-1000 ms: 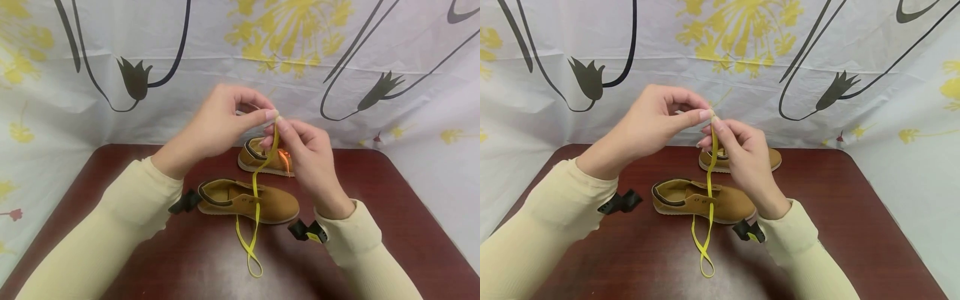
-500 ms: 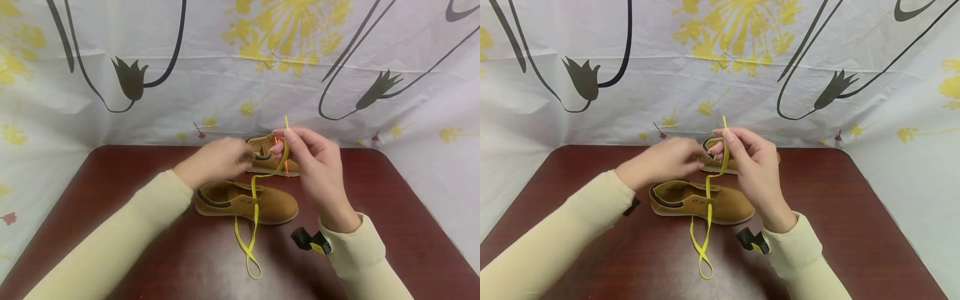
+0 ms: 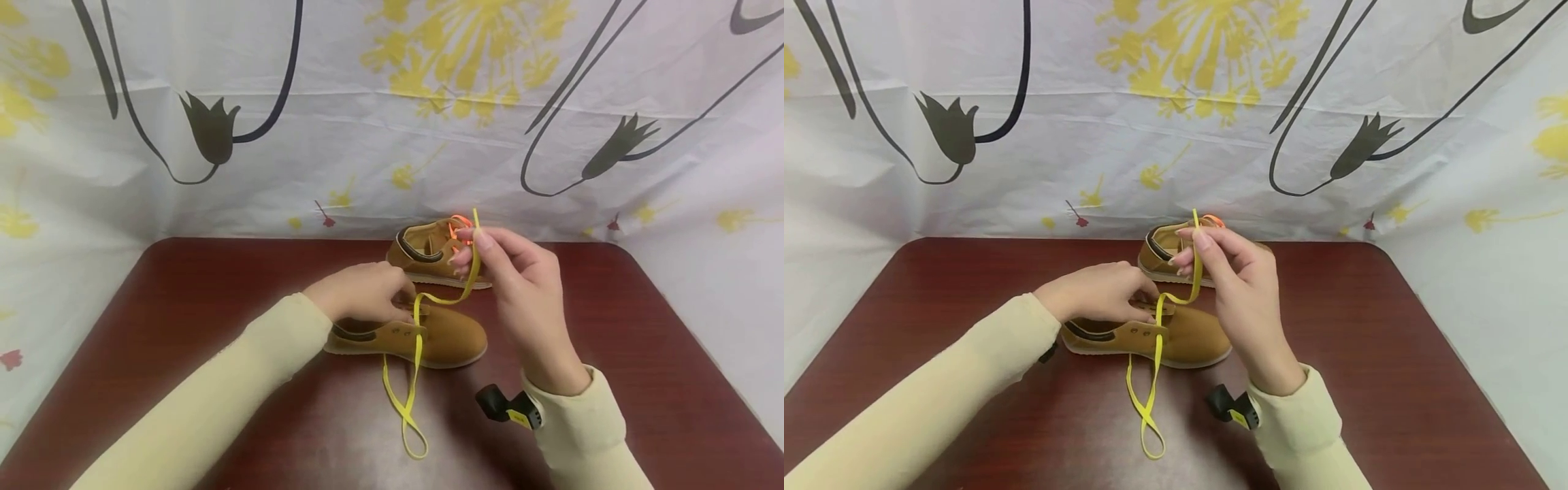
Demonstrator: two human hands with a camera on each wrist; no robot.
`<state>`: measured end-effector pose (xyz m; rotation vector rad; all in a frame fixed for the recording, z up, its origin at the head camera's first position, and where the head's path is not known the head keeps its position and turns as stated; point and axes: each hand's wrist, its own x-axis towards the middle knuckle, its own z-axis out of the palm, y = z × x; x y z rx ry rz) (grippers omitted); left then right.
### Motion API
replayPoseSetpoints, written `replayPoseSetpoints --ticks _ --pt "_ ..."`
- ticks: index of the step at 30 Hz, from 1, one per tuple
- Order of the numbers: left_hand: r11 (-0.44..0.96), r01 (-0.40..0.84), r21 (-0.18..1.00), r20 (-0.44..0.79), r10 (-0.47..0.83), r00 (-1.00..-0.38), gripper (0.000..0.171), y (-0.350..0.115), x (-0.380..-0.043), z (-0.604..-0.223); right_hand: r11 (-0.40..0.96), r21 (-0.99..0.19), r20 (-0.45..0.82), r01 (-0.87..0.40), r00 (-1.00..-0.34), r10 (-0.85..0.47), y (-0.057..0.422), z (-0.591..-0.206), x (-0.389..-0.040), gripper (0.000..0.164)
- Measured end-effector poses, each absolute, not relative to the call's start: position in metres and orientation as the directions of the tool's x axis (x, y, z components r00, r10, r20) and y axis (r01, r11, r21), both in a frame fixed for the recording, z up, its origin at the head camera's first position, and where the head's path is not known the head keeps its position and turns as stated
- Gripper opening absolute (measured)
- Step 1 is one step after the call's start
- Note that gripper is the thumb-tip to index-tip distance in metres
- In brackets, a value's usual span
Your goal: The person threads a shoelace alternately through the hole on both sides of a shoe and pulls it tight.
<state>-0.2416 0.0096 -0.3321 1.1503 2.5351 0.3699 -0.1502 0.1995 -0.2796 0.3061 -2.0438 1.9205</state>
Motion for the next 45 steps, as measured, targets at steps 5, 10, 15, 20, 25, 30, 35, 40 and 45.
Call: replayPoseSetpoints --ticks 5,10,15,20,25,30,35,40,45 --pt "0.593 0.714 0.373 -0.153 0.798 -0.583 0.012 0.014 -0.244 -0.334 0.071 -0.940 0.339 -0.334 -0.938 0.068 0.201 -0.285 -0.150 0.022" --pt "0.581 0.731 0.358 -0.112 0.804 -0.584 0.014 0.014 -0.244 -0.334 0.077 -0.952 0.302 -0.297 -0.952 0.056 0.197 -0.291 -0.152 0.026" --pt "0.582 0.730 0.358 -0.067 0.796 -0.602 0.017 0.013 -0.246 -0.336 0.068 -0.962 0.268 -0.266 -0.963 0.019 0.194 -0.299 -0.156 0.025" --pt "0.594 0.710 0.379 -0.048 0.778 -0.626 0.019 0.014 -0.249 -0.340 0.106 -0.975 0.197 -0.197 -0.980 -0.013 0.192 -0.313 -0.166 0.030" --pt "0.607 0.671 0.427 -0.032 0.752 -0.659 0.019 0.014 -0.253 -0.344 0.140 -0.981 0.128 -0.135 -0.990 -0.060 0.190 -0.334 -0.174 0.032" --pt "0.613 0.647 0.453 -0.016 0.732 -0.682 0.021 0.012 -0.257 -0.347 0.161 -0.987 0.016 -0.024 -0.999 -0.050 0.188 -0.356 -0.177 0.032" --pt "0.629 0.625 0.463 -0.014 0.710 -0.704 0.021 0.010 -0.258 -0.348 0.227 -0.973 -0.046 0.040 -0.999 -0.023 0.185 -0.370 -0.177 0.030" --pt "0.652 0.590 0.476 -0.026 0.681 -0.732 0.021 0.012 -0.258 -0.350 0.330 -0.942 -0.067 0.064 -0.998 0.001 0.183 -0.378 -0.175 0.028" --pt "0.675 0.562 0.478 -0.033 0.653 -0.756 0.022 0.013 -0.258 -0.351 0.380 -0.921 -0.090 0.088 -0.996 0.014 0.182 -0.380 -0.173 0.026"
